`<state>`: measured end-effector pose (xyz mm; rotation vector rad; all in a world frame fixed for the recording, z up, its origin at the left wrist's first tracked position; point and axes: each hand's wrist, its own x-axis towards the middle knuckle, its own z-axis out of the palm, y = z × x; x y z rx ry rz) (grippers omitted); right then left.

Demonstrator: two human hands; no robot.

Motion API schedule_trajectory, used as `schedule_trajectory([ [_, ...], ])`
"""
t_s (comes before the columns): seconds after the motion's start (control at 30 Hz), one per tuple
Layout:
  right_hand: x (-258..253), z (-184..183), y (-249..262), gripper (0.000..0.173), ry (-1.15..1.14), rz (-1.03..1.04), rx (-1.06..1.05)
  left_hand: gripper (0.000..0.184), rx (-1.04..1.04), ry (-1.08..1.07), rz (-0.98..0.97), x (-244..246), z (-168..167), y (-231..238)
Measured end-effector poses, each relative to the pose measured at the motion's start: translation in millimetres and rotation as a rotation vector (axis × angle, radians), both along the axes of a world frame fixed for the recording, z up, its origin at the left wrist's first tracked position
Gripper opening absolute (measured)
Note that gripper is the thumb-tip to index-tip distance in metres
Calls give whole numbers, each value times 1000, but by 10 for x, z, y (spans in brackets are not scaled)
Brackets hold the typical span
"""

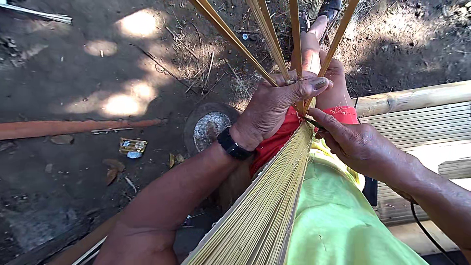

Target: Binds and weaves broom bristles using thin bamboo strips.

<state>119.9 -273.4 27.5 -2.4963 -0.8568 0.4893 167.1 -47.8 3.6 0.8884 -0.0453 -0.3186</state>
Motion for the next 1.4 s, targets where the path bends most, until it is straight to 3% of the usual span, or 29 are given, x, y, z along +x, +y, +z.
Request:
schedule_trajectory([
  [0.13, -71, -11, 17, 65, -74, -19, -45, 11, 90, 11, 27, -13, -4, 16],
  [0.27, -88, -39, 59, 63, -67, -52, -81, 17, 260, -123, -74, -182, -157, 160],
  [0.4, -54, -37, 112, 63, -75, -73, -62, 10, 369, 103, -19, 109, 112, -10],
  [0.47, -30, -29, 127, 64, -81, -81, -42, 13, 284, 179, 10, 250, 64, -46],
  [0.63, 30, 19, 174, 63, -68, -79, -42, 14, 312, 17, -75, -49, -27, 214],
  [0.83, 127, 117, 221, 60, -36, -88, 53, 11, 171, 144, 30, 292, -5, -3],
  [1.0, 102, 170, 193, 60, -43, -117, 76, 10, 201, 91, 21, 282, -8, 7],
  [1.17, 14, 166, 91, 62, -54, -74, 42, 15, 207, 208, 39, 310, 9, -13],
  [1.4, 7, 50, -40, 52, 165, -184, 135, 14, 218, 289, 22, 324, 0, 13],
])
